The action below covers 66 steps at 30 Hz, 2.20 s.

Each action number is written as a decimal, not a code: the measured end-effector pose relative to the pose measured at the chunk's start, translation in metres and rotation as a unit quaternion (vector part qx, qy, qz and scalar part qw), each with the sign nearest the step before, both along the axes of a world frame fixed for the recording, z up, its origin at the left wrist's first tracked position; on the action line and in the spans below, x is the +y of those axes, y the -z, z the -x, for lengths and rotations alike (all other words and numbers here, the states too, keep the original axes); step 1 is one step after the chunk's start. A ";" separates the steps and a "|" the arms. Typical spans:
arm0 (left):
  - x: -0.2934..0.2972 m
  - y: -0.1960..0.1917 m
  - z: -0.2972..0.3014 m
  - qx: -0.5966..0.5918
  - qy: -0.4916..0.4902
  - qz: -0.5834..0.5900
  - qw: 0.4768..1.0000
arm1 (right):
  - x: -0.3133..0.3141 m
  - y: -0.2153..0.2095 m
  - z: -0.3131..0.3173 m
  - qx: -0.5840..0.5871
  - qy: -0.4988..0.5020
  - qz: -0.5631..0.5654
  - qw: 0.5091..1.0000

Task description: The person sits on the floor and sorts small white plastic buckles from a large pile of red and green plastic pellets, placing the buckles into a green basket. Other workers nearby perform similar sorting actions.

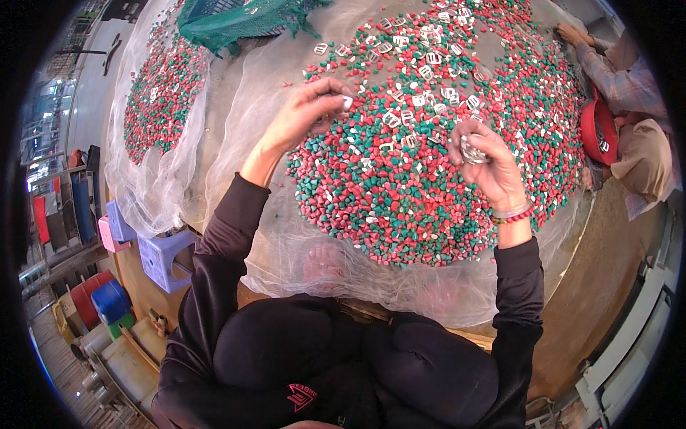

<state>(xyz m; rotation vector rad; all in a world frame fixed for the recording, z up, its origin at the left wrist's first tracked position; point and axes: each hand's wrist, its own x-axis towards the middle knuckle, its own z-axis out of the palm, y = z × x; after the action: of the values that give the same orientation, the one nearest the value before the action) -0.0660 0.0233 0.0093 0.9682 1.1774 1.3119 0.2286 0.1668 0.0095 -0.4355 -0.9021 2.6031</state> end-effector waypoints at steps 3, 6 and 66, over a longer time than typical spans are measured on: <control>-0.006 0.015 0.001 -0.261 -0.007 0.101 0.960 | 0.003 -0.001 -0.003 0.013 -0.004 0.044 0.999; 0.002 0.042 -0.018 -0.183 -0.011 0.115 0.976 | 0.002 0.008 0.007 -0.080 -0.030 0.010 0.996; 0.011 0.022 -0.057 0.455 0.083 0.023 0.886 | 0.036 0.074 0.090 -0.333 -0.093 -0.479 0.807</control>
<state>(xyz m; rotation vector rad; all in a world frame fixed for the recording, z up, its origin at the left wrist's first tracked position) -0.0090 0.0342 -0.0126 1.6934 1.7490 0.6553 0.1391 0.2031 -0.0649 -0.9788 -2.3824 1.7139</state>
